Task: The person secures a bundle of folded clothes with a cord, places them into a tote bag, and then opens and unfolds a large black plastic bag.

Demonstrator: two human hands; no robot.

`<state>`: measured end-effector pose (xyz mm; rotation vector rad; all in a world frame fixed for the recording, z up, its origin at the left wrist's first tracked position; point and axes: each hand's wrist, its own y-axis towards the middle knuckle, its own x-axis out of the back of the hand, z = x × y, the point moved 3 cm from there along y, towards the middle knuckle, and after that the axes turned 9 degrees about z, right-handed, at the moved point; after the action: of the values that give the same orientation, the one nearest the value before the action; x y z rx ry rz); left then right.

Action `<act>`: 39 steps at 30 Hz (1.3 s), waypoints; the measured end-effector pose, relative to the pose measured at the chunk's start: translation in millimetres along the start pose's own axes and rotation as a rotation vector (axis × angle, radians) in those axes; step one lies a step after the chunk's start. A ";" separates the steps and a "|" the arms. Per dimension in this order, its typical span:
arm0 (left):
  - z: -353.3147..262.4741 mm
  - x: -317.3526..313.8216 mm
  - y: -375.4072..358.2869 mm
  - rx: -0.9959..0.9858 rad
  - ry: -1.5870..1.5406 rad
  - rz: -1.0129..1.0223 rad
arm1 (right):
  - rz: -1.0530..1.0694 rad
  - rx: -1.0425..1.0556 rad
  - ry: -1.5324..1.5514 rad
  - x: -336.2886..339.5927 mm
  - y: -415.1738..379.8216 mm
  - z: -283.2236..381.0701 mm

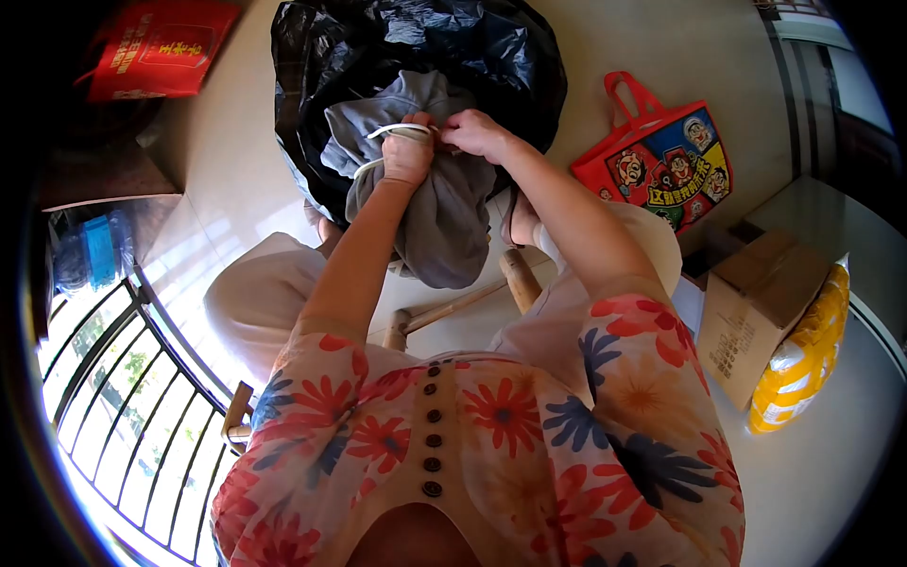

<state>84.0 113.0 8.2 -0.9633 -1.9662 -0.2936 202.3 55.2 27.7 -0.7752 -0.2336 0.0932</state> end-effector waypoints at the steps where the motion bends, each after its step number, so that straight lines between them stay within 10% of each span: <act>1: 1.5 -2.9 0.5 -0.001 -0.015 -0.018 | 0.035 -0.013 0.072 1.1 1.0 -3.0; 5: 1.6 -3.3 -2.2 -0.020 -0.075 -0.069 | 0.215 -0.050 0.493 12.0 7.3 -15.1; 19: -5.1 14.0 -15.8 -0.223 -0.027 -0.148 | 0.440 -0.166 0.288 19.8 7.1 -7.6; 29: 6.2 -7.3 -11.7 -0.128 -0.033 -0.181 | -0.389 0.322 -0.621 2.2 10.5 24.6; 39: -1.3 0.6 -16.2 -0.198 0.038 -0.172 | -0.472 0.225 -0.573 6.3 14.1 1.9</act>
<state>72.8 101.8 12.0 -0.9062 -2.0161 -0.6092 208.0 67.6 20.1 -0.4381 -0.9280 -0.1080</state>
